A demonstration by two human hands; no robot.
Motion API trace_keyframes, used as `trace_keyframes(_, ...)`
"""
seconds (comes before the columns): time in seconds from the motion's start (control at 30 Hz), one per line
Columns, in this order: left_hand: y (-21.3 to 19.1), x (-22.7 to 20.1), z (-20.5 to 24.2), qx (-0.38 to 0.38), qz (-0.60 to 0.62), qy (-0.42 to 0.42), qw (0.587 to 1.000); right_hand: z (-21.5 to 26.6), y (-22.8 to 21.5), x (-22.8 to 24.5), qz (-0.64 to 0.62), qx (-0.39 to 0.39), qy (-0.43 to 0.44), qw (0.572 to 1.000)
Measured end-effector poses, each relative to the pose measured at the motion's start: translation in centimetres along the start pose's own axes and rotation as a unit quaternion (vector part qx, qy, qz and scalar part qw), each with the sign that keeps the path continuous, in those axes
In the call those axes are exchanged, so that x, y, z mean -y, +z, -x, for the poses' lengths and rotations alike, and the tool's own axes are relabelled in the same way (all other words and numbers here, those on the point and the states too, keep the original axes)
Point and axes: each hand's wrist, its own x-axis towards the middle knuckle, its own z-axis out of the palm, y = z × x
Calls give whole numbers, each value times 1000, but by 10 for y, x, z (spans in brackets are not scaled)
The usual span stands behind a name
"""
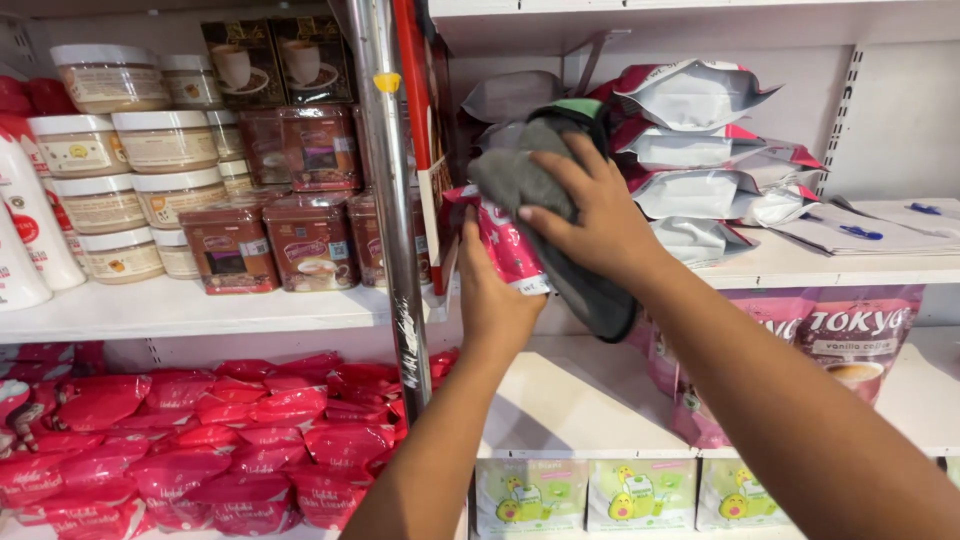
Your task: The person wipes the surface of pink and white soap packages with a dark cloth. They pick up each package, wipe it thoroughly, and place it back on the shelf among other similar items.
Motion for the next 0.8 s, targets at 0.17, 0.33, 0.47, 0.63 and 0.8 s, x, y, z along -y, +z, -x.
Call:
trace_keyframes(0.17,-26,11,-6,121,169,24,978,9,17,37,103,-81,48,990)
trace_keyframes(0.33,-27,51,-13,283,489,-232,792,23,6,48,173,-43,-38,983)
trace_keyframes(0.47,-40,2,-22,250,548,-204,771,27,6,41,64,-64,-12,996)
trace_keyframes(0.63,-39,-14,-25,203,517,-294,778,30,25,54,48,-138,116,982)
trace_keyframes(0.8,-10,26,-28,152,510,-227,816,34,34,56,61,-193,136,970)
